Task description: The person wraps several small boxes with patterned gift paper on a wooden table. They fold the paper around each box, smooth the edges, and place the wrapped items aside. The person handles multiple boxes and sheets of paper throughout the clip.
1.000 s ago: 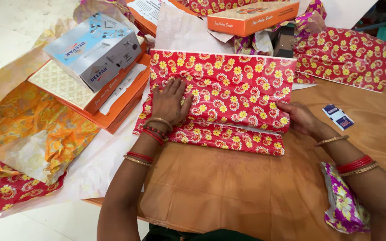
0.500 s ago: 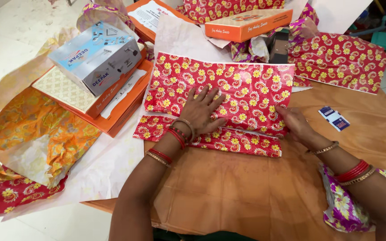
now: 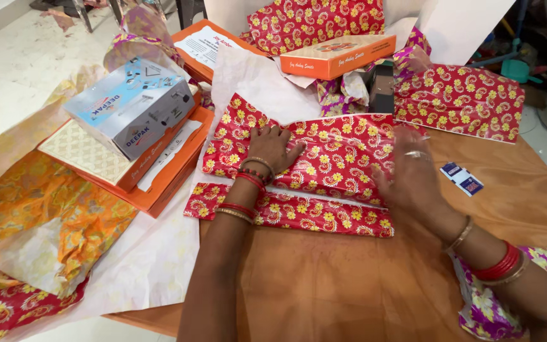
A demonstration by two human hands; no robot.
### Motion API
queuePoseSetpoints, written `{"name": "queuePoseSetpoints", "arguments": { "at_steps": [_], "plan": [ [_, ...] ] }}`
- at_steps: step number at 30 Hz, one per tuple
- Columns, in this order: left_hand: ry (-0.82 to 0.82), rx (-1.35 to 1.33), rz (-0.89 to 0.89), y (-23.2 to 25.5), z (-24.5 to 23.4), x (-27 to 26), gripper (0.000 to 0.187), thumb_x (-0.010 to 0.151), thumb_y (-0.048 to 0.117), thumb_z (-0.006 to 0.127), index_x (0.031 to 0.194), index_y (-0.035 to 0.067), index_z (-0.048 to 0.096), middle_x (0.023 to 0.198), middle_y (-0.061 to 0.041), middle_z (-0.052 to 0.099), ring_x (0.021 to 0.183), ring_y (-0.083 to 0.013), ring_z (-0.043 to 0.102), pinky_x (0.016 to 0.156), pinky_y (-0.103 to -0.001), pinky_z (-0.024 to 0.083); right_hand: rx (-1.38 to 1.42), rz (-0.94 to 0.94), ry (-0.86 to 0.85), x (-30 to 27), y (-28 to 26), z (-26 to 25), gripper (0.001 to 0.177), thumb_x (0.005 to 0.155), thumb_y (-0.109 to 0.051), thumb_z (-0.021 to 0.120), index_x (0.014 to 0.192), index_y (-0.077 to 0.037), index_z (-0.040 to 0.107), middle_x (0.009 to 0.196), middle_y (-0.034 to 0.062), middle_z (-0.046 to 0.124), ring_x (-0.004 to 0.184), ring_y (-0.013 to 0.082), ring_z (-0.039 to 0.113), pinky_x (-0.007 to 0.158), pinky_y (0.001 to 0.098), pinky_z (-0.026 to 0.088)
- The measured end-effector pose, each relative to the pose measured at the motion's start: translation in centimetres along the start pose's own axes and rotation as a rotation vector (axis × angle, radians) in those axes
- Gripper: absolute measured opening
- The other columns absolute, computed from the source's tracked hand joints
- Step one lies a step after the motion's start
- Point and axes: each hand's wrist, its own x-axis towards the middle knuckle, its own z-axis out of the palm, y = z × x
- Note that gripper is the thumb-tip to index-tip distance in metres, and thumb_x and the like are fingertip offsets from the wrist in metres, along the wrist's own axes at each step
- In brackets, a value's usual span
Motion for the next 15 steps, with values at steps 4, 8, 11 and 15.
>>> {"name": "queuePoseSetpoints", "arguments": {
  "at_steps": [4, 8, 11, 15],
  "plan": [
    [0.071, -0.002, 0.020, -0.2, 1.1, -0.4, 0.063, 0.101, 0.060, 0.041, 0.121, 0.007, 0.067, 0.121, -0.017, 0.067, 0.119, -0.0318, 0.058, 0.105, -0.054, 0.035, 0.162, -0.301, -0.372, 2.3, -7.4, -0.6, 0.112, 0.077, -0.058, 0.076, 0.153, 0.004, 0.021, 0.158, 0.0300, 0.029, 0.149, 0.0457, 0.020, 0.120, 0.0614, 0.008],
    [0.264, 0.009, 0.083, -0.5, 1.6, -0.8, 0.055, 0.100, 0.054, 0.047, 0.112, 0.005, 0.070, 0.110, -0.016, 0.070, 0.110, -0.0312, 0.061, 0.099, -0.054, 0.038, 0.135, -0.247, -0.470, 6.2, -10.4, 1.8, 0.127, 0.070, -0.070, 0.078, 0.154, 0.004, 0.017, 0.160, 0.0282, 0.025, 0.150, 0.0442, 0.021, 0.118, 0.0638, 0.009],
    [0.246, 0.046, 0.026, -0.3, 1.2, -1.2, 0.052, 0.099, 0.050, 0.048, 0.109, 0.004, 0.069, 0.108, -0.016, 0.069, 0.108, -0.0320, 0.061, 0.093, -0.054, 0.039, 0.117, -0.224, -0.529, 7.4, -10.3, 2.4, 0.133, 0.065, -0.076, 0.079, 0.156, 0.000, 0.018, 0.160, 0.0263, 0.028, 0.148, 0.0417, 0.027, 0.118, 0.0623, 0.015],
    [0.361, 0.068, 0.087, -0.1, 0.5, -2.1, 0.050, 0.101, 0.046, 0.050, 0.110, 0.001, 0.068, 0.105, -0.018, 0.068, 0.102, -0.0322, 0.061, 0.094, -0.055, 0.039, 0.198, -0.212, -0.435, 8.0, -8.7, 1.6, 0.128, 0.061, -0.075, 0.081, 0.152, 0.001, 0.031, 0.140, 0.0272, 0.052, 0.124, 0.0426, 0.054, 0.105, 0.0562, 0.038]
  ]
}}
